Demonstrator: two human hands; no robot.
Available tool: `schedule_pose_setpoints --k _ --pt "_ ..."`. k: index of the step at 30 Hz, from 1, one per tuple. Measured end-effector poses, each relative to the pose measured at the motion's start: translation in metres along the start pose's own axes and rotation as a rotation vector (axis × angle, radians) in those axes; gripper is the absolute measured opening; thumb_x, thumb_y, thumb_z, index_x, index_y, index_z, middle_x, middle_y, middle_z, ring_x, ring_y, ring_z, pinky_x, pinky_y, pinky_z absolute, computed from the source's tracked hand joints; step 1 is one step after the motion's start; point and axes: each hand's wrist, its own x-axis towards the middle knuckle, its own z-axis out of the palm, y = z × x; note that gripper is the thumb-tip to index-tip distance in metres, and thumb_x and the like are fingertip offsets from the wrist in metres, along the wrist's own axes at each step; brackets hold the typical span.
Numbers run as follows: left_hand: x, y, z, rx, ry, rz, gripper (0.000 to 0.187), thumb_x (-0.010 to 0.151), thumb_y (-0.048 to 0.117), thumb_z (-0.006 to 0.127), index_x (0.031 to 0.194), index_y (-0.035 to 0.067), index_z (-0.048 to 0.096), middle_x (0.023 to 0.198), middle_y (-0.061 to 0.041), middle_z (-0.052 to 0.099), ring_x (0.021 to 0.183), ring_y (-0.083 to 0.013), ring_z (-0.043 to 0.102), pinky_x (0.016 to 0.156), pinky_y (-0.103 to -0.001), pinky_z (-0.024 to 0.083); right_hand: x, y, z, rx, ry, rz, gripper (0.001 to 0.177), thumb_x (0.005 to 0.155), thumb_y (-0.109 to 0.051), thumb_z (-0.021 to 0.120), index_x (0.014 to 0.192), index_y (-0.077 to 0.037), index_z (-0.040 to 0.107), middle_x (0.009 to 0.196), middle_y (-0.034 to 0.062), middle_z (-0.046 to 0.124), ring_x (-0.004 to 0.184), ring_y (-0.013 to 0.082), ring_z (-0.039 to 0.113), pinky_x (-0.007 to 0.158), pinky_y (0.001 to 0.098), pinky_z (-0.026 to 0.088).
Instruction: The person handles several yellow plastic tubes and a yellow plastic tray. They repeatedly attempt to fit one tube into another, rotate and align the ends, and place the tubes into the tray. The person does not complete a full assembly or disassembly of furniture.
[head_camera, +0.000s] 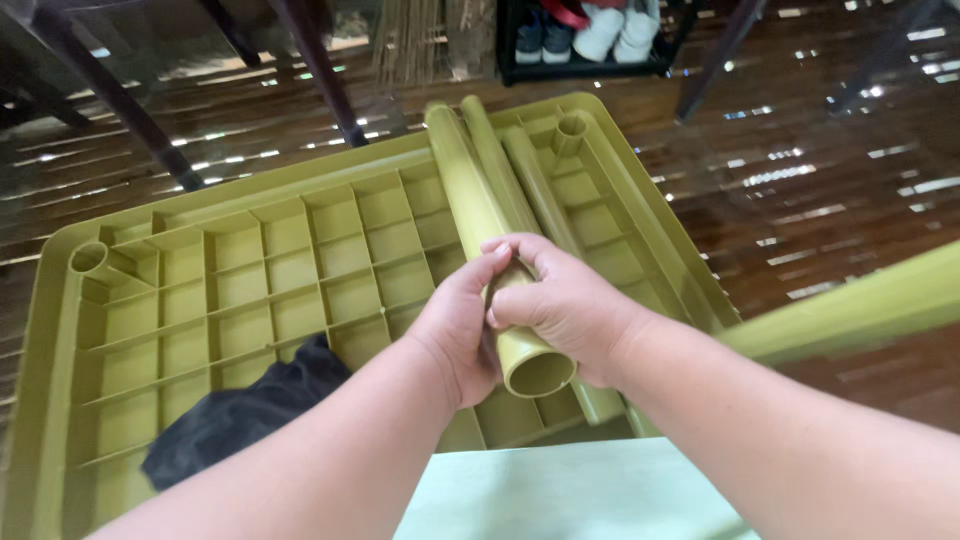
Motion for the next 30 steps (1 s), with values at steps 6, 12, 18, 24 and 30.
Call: schedule_pose_setpoints --k 6,12,18,24,30 --pt "-0.067 0.026 0.046 -0.022 -0.087 0.009 0.045 0.087 0.043 0.066 0.121 0.014 0.064 0.113 -0.011 0.073 0.102 -0.0269 0.072 0.090 -0.044 0.060 -0.055 -0.075 0.009 -0.002 -0.015 -0.013 0.077 0.064 -0.005 0.067 0.139 -0.012 0.052 0.115 0.0143 0.064 0.102 0.0234 0.067 0.086 0.0359 0.057" --pt "-0.131 0.061 0.093 -0.005 -0.037 -0.006 0.036 0.086 0.042 0.066 0.112 0.016 0.068 0.102 -0.008 0.075 0.094 -0.0239 0.072 0.082 -0.041 0.059 -0.107 -0.149 0.022 0.083 -0.006 0.043 0.075 0.063 -0.008 0.066 0.137 -0.012 0.052 0.116 0.0132 0.065 0.103 0.0211 0.066 0.085 0.0358 0.057" --pt "-0.186 0.082 0.134 -0.053 -0.103 -0.027 0.030 0.087 0.037 0.067 0.107 0.014 0.068 0.097 -0.008 0.074 0.088 -0.0241 0.072 0.079 -0.041 0.059 -0.158 -0.206 0.030 0.150 -0.013 0.052 0.076 0.064 -0.010 0.067 0.138 -0.012 0.051 0.115 0.0126 0.064 0.103 0.0206 0.065 0.086 0.0362 0.055" --pt "-0.215 0.102 0.162 -0.004 -0.265 0.058 0.018 0.091 0.026 0.065 0.106 0.016 0.066 0.091 -0.004 0.073 0.081 -0.0199 0.070 0.074 -0.040 0.058 -0.192 -0.240 0.039 0.079 0.138 0.031 0.062 0.068 -0.018 0.067 0.129 -0.011 0.057 0.109 0.0082 0.064 0.104 0.0190 0.062 0.087 0.0354 0.050" --pt "-0.240 0.117 0.193 0.136 -0.145 -0.033 0.024 0.091 0.029 0.049 0.095 0.012 0.065 0.081 -0.010 0.071 0.066 -0.0270 0.068 0.056 -0.048 0.052 -0.218 -0.263 0.033 -0.036 0.244 -0.108 0.037 0.092 -0.032 0.062 0.127 -0.022 0.055 0.116 0.0094 0.068 0.089 0.0224 0.071 0.054 0.0380 0.052"
